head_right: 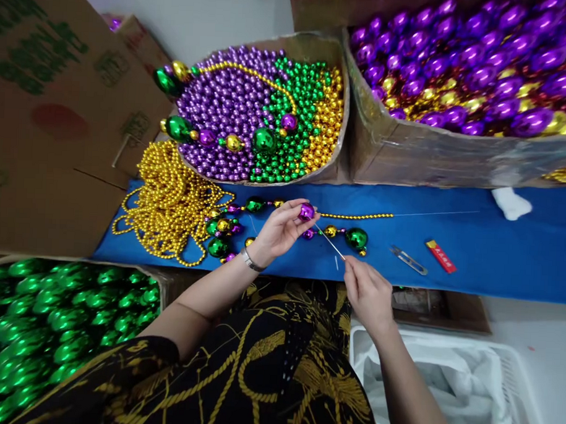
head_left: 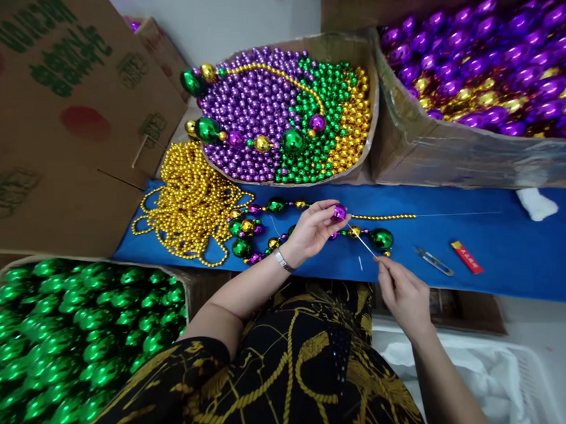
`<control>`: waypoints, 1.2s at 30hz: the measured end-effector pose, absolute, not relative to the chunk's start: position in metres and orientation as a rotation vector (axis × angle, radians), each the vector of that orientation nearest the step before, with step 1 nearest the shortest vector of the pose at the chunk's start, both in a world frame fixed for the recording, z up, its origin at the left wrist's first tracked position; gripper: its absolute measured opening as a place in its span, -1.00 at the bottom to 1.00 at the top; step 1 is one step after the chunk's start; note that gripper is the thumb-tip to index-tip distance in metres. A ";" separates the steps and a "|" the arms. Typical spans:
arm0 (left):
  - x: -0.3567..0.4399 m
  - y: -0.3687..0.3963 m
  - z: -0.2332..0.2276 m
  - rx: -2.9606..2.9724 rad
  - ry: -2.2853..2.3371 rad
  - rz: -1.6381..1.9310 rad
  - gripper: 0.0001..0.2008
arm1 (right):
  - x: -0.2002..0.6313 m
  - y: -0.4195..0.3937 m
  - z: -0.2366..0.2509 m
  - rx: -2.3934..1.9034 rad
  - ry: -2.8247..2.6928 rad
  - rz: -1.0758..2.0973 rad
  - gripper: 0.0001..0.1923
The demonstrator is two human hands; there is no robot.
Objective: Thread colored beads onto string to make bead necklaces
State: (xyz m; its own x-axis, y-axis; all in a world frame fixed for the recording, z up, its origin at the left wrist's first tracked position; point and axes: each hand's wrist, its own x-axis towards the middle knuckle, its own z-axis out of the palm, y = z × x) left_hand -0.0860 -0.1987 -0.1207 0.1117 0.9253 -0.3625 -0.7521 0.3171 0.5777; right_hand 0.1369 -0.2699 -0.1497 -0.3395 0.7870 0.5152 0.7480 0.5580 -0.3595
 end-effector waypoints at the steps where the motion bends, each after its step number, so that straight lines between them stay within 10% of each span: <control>1: -0.085 -0.200 -0.121 0.279 0.750 1.267 -0.77 | 0.138 -0.270 -0.149 -1.225 -2.153 0.049 -0.80; 36: -0.058 -0.244 -0.145 0.581 0.873 1.473 -0.53 | 0.134 -0.282 -0.164 -1.275 -2.184 0.013 -0.81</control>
